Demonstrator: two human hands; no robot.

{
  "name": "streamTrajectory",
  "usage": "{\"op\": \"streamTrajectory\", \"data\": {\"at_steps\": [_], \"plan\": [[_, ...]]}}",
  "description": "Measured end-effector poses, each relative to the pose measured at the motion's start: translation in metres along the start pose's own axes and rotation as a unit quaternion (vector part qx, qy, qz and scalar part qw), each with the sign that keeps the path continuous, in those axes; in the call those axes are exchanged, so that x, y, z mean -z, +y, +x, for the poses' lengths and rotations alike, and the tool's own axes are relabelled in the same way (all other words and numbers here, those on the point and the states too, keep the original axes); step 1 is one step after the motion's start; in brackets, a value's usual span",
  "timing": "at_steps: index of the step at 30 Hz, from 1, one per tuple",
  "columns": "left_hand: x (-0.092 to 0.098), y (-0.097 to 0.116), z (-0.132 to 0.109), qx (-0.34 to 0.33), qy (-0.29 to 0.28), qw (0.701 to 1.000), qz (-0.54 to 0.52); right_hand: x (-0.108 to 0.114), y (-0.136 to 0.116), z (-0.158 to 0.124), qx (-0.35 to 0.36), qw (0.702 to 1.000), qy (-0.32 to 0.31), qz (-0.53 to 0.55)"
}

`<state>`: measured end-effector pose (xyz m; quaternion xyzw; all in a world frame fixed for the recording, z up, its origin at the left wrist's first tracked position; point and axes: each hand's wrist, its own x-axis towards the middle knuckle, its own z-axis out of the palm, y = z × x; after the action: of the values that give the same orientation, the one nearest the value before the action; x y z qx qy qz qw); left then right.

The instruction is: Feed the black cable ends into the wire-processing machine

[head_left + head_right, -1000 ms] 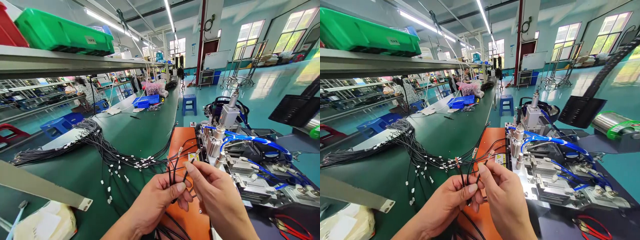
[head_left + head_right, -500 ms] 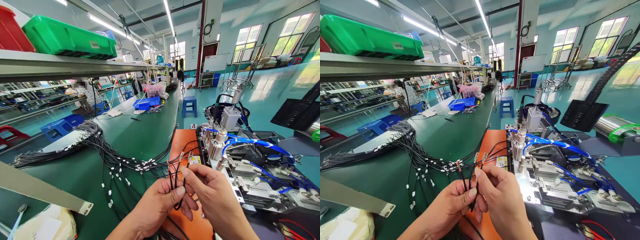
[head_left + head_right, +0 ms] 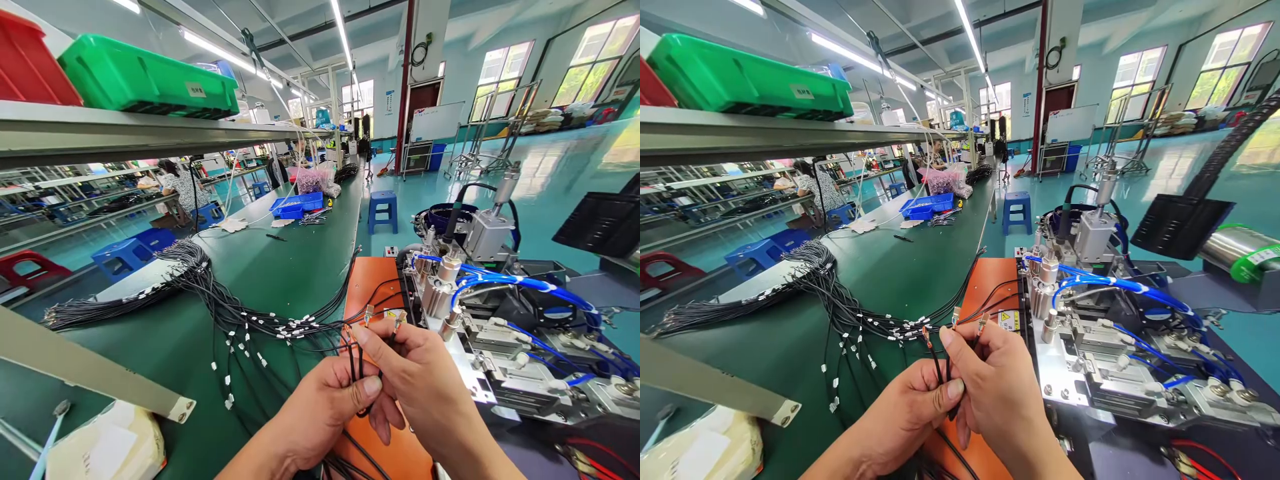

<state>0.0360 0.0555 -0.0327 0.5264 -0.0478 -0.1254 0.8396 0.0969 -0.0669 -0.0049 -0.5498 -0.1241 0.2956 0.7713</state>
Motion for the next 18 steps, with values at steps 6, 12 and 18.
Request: {"op": "streamTrajectory", "data": {"at_steps": [6,12,18], "plan": [[0.0008,0.0002,0.0003,-0.004,-0.008,1.0,0.002,-0.0001,0.0002,0.0009,-0.002,1.0,0.002,-0.009],[-0.0001,0.0046,0.0008,-0.001,0.0,1.0,0.008,-0.0005,-0.0038,-0.004,0.013,1.0,-0.017,-0.015],[-0.0016,0.0012,0.0008,-0.019,0.025,0.999,0.012,-0.0017,-0.0025,-0.0068,0.007,1.0,-0.026,0.003]]}}
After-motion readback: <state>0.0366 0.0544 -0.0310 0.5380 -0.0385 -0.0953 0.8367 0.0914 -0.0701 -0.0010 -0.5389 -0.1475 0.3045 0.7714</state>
